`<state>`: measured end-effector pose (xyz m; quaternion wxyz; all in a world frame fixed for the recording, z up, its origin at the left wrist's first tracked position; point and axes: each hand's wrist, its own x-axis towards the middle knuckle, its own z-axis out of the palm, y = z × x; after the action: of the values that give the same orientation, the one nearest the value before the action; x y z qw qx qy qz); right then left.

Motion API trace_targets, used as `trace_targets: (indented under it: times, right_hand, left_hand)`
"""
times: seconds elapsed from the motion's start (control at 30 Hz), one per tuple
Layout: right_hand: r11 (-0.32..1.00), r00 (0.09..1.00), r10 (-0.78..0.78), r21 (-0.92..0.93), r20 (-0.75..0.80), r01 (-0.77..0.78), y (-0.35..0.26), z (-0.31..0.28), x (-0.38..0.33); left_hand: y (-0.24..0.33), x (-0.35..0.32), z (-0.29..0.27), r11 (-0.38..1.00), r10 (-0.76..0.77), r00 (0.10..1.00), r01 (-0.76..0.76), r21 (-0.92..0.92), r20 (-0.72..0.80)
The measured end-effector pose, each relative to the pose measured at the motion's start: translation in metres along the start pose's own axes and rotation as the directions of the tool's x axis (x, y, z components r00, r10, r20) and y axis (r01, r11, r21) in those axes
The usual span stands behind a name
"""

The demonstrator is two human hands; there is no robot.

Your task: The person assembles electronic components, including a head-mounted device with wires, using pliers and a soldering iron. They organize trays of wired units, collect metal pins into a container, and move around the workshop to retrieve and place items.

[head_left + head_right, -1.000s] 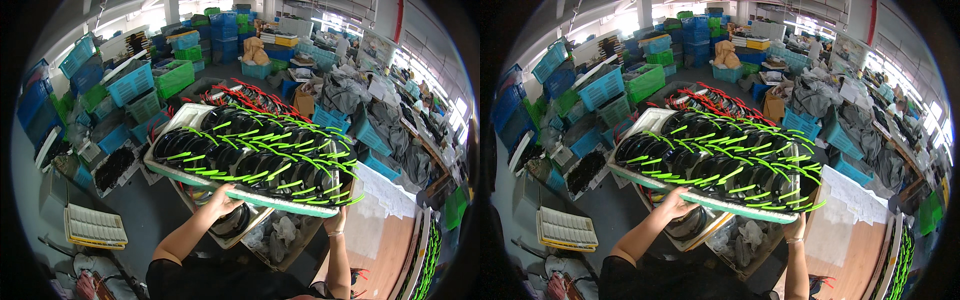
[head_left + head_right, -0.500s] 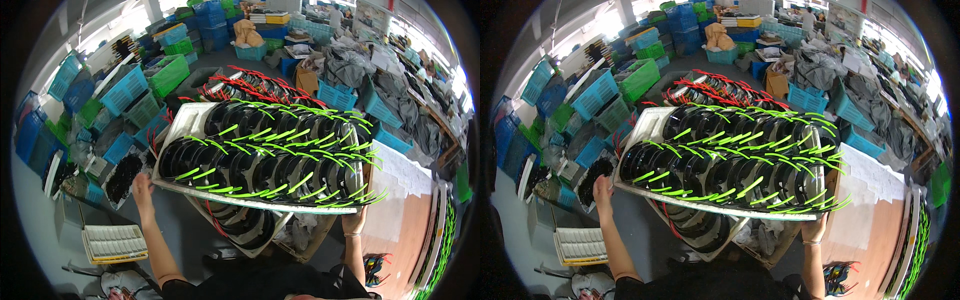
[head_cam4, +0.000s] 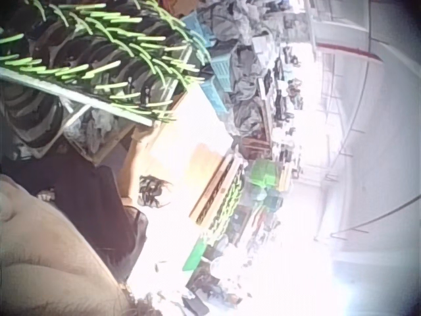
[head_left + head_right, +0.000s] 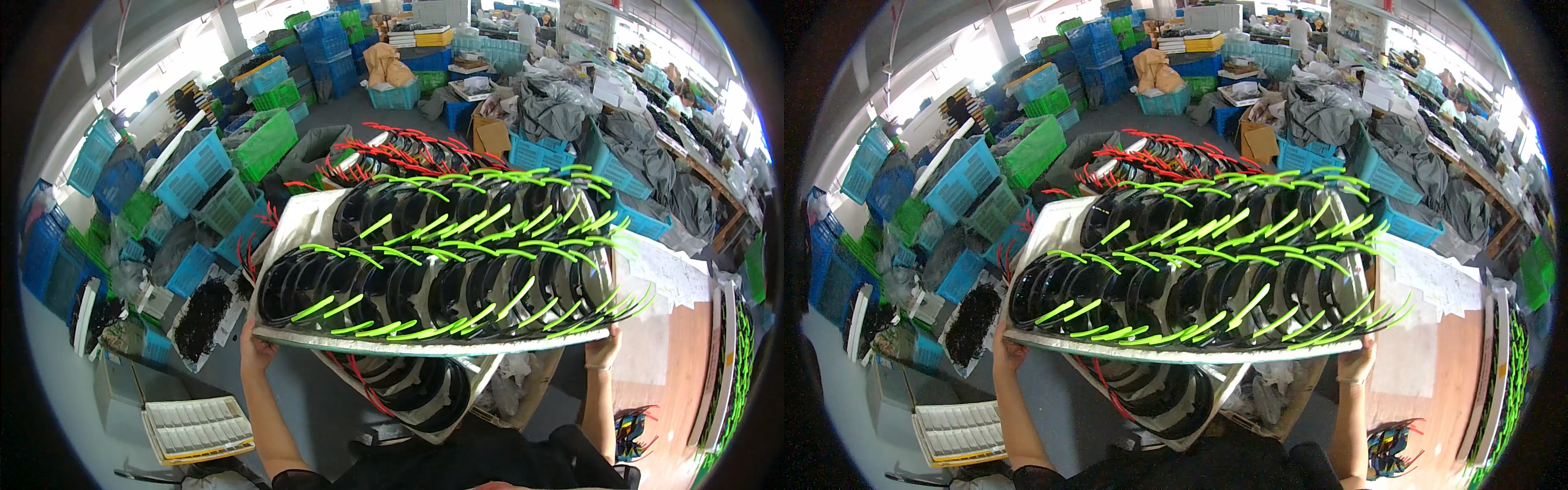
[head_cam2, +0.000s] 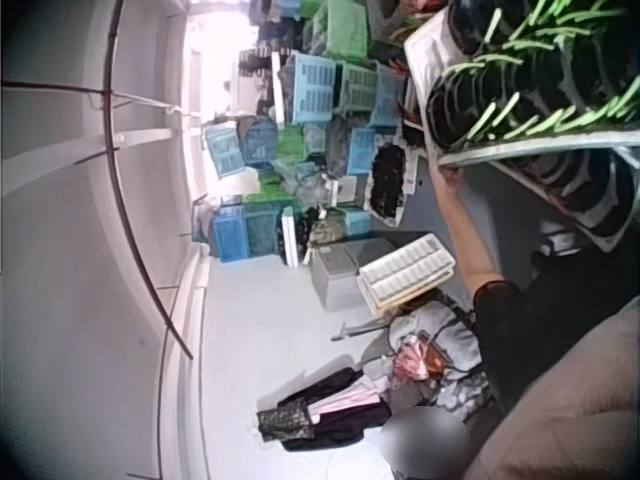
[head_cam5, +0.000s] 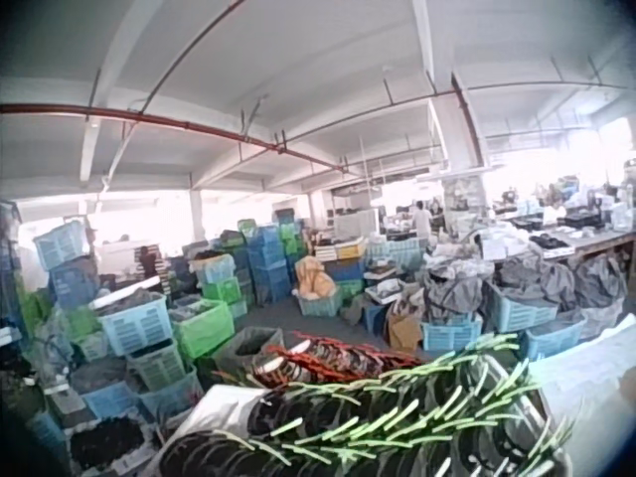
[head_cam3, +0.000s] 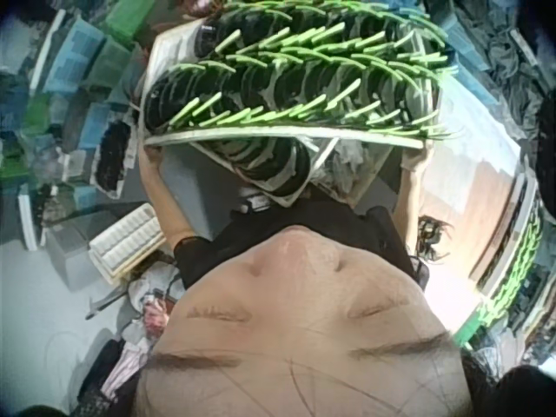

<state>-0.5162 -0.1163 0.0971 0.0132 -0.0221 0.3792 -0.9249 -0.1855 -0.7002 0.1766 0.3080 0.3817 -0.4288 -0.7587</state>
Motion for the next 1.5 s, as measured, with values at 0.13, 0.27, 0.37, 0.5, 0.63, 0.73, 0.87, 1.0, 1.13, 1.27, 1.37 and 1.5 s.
trace_targets:
  times: [0.13, 0.27, 0.37, 0.5, 0.63, 0.73, 0.87, 1.0, 1.13, 1.27, 1.37, 1.5]
  right_hand:
    - [0.998, 0.996, -0.035, 0.059, 0.083, 0.030, 0.010, 0.035, 0.049]
    - [0.995, 0.974, 0.076, 0.044, 0.214, -0.088, 0.023, 0.148, 0.125]
    - [0.962, 0.931, 0.248, 0.043, 0.267, -0.269, 0.056, 0.233, 0.196]
    - [0.970, 0.937, 0.232, 0.004, 0.259, -0.242, 0.134, 0.333, 0.284]
    - [0.916, 0.801, 0.387, -0.090, 0.458, -0.391, 0.213, 0.387, 0.261]
    - [0.858, 0.743, 0.487, -0.411, 0.459, -0.309, 0.220, 0.388, 0.202]
    - [0.752, 0.560, 0.457, -0.636, 0.691, 0.172, 0.186, 0.360, 0.136]
    - [0.638, 0.496, 0.550, -0.721, 0.672, 0.271, 0.116, 0.303, 0.113]
    - [0.508, 0.611, 0.614, -0.843, 0.500, 0.179, 0.031, 0.224, 0.084]
    - [0.366, 0.771, 0.541, -0.920, 0.335, 0.144, -0.035, 0.118, 0.075]
    - [0.402, 0.946, 0.311, -0.915, 0.089, -0.046, -0.113, 0.031, 0.052]
    - [0.421, 0.920, -0.058, -0.845, -0.387, -0.329, -0.199, -0.104, -0.024]
  left_hand:
    - [0.008, -0.030, 0.010, 0.993, 0.060, 0.989, -0.045, -0.108, 0.139]
    - [0.022, -0.037, -0.004, 0.936, 0.184, 0.983, -0.169, -0.310, 0.021]
    - [0.009, -0.043, 0.000, 0.868, 0.263, 0.963, -0.261, -0.423, -0.055]
    - [-0.019, -0.029, 0.031, 0.747, 0.246, 0.961, -0.271, -0.606, -0.126]
    - [-0.048, 0.002, 0.074, 0.685, 0.193, 0.931, -0.354, -0.637, -0.309]
    - [-0.054, 0.016, 0.095, 0.756, 0.315, 0.914, -0.405, -0.515, -0.255]
    - [-0.042, 0.025, 0.093, 0.747, 0.300, 0.931, -0.364, -0.557, -0.205]
    - [-0.035, 0.021, 0.117, 0.803, 0.270, 0.910, -0.393, -0.448, -0.315]
    - [-0.059, 0.078, 0.046, 0.883, 0.357, 0.934, -0.346, -0.319, -0.025]
    - [-0.053, 0.035, 0.140, 0.884, 0.464, 0.879, -0.450, 0.125, -0.113]
    - [-0.054, 0.003, 0.196, 0.783, 0.555, 0.831, -0.506, 0.361, -0.038]
    - [-0.053, -0.029, 0.243, 0.590, 0.671, 0.736, -0.603, 0.537, 0.089]
